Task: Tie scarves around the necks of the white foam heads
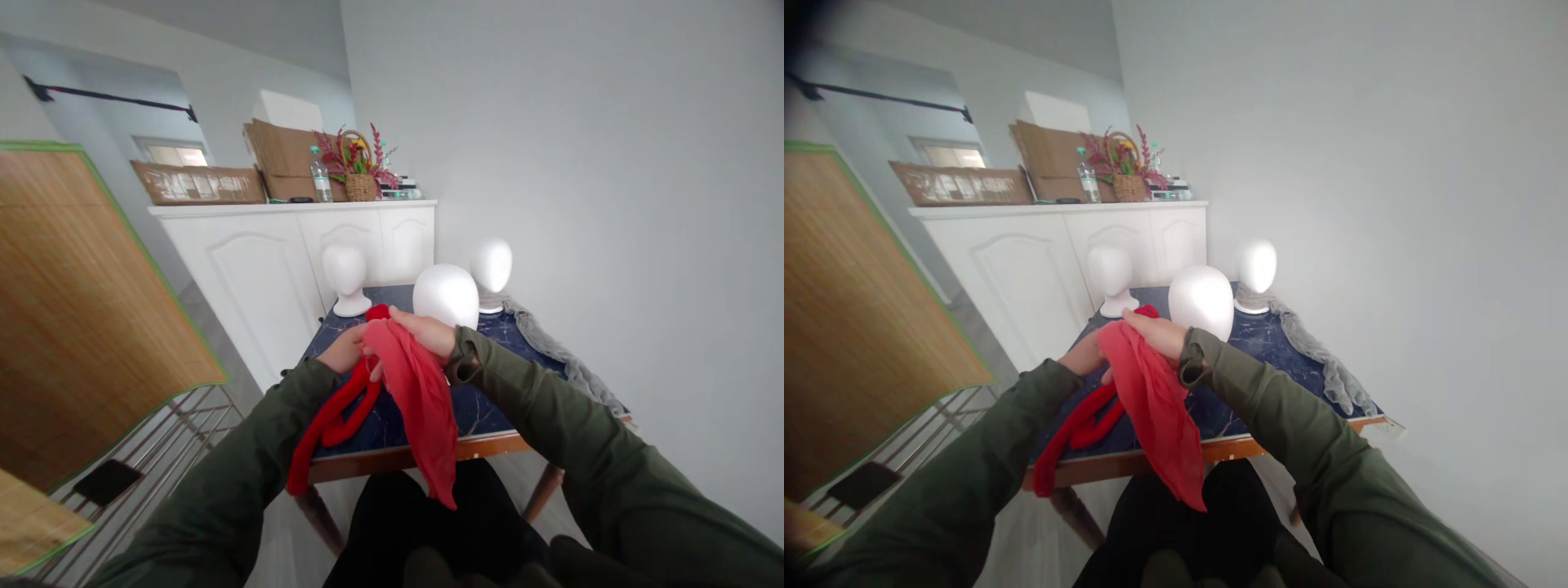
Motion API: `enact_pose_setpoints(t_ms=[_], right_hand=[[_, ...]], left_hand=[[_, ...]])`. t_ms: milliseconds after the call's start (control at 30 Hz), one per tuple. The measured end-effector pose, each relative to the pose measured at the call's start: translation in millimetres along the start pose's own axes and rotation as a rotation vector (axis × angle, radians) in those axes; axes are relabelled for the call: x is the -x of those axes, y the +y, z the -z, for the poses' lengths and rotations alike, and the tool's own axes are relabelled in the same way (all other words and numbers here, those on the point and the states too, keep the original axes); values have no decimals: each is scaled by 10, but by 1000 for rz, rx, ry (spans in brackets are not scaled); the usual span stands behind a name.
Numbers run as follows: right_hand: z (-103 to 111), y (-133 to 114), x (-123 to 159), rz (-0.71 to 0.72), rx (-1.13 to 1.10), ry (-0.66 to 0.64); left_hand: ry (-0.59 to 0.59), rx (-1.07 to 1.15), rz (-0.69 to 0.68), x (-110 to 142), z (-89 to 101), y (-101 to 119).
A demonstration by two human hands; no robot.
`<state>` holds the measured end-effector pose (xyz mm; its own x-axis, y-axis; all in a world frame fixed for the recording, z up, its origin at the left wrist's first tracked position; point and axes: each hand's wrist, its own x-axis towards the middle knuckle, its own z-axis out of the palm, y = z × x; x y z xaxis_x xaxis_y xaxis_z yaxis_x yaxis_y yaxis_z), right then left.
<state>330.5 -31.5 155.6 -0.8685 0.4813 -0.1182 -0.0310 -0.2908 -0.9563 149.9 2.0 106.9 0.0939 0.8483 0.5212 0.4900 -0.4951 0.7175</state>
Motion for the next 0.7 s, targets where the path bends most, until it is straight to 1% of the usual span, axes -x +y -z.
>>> enact_pose_setpoints(t_ms=[67, 100, 167, 233, 267, 333, 367, 433, 500, 567, 633, 700], right_hand=[[116, 241, 186, 33, -74, 94], [182, 378, 286, 43, -111, 136], [302, 673, 484, 44, -167, 184], [385, 985, 659, 26, -195, 222], [412, 1140, 737, 3, -204, 252], [451, 1433, 882, -49, -210, 336], [471, 1564, 954, -83, -208, 356], [527, 1775, 1100, -143, -197, 352], [608, 1901, 1242, -121, -210, 358], [692, 1939, 1354, -71, -248, 371], [755, 1906, 1417, -55, -277, 362], [778, 1838, 1433, -78, -292, 353]], left_hand=[[-84, 35, 17, -30, 22, -31], [-95, 49, 34, -47, 53, -41], [-71, 34, 53, -79, 133, -41], [-67, -84, 10, -94, 215, -6], [-95, -183, -42, -89, 253, 23], [-221, -433, -193, -46, 318, 89], [-308, -564, -282, -7, 345, 119], [-501, -795, -446, 93, 385, 153], [-654, -949, -542, 203, 410, 149], [-738, -1028, -562, 294, 427, 128], [-755, -1039, -539, 348, 446, 124], [-722, -1014, -483, 361, 480, 147]])
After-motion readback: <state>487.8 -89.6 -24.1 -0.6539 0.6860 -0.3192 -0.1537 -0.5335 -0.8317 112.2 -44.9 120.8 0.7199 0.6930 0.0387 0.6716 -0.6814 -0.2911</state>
